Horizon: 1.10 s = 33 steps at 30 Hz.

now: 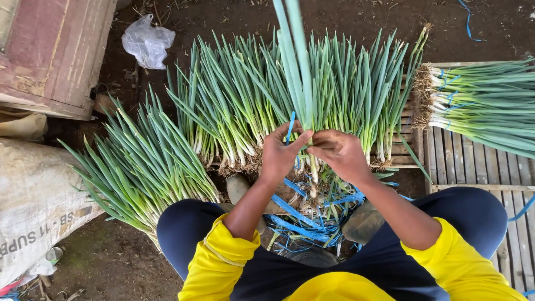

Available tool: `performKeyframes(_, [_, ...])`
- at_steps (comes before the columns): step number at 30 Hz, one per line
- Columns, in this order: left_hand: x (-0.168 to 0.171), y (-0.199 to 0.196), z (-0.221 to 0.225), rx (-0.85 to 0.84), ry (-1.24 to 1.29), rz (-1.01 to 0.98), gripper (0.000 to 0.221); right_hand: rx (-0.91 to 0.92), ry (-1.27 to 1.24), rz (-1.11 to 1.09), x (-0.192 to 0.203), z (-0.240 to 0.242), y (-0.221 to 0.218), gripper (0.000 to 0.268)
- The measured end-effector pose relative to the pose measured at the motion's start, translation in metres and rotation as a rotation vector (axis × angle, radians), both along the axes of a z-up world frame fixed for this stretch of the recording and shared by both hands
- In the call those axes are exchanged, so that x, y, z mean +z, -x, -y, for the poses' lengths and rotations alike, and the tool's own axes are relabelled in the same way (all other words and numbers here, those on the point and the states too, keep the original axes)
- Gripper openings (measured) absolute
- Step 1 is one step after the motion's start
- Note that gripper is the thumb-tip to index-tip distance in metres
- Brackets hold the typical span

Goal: Bundling green onions by cleaning outer leaves and tying them with plastic strips.

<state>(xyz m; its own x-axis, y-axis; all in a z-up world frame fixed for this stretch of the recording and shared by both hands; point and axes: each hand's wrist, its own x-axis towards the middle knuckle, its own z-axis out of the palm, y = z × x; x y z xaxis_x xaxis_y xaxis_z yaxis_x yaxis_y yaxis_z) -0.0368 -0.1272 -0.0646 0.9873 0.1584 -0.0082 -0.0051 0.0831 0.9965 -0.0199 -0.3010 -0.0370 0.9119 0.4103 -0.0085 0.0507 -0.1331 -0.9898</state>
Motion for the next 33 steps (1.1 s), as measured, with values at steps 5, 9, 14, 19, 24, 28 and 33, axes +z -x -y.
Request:
performKeyframes(5, [-0.005,0.003,0.006,0.045,0.050,-0.026,0.017,-0.048,-0.027,0.018,-0.002,0.000,0.002,0.027])
performKeyframes(9, [-0.017,0.007,0.008,0.030,0.062,-0.084,0.011,-0.052,-0.018,0.037,0.002,-0.003,0.005,0.023])
performKeyframes(14, [-0.002,0.010,0.006,0.036,0.181,-0.129,0.012,-0.075,-0.063,-0.004,-0.009,-0.004,0.003,0.022])
performKeyframes(19, [0.029,0.017,0.011,0.051,0.318,-0.171,0.013,-0.087,-0.052,0.030,-0.013,0.000,0.001,0.014])
performKeyframes(24, [0.009,0.015,0.010,0.042,0.364,-0.196,0.009,-0.089,-0.161,-0.021,-0.024,0.001,-0.001,0.013])
performKeyframes(28, [-0.018,0.011,0.009,0.009,0.376,-0.185,0.019,-0.079,-0.226,-0.056,-0.026,0.001,0.000,0.014])
performKeyframes(33, [-0.015,0.011,0.010,-0.006,0.359,-0.180,0.038,-0.058,-0.266,-0.028,-0.037,0.000,-0.001,0.020])
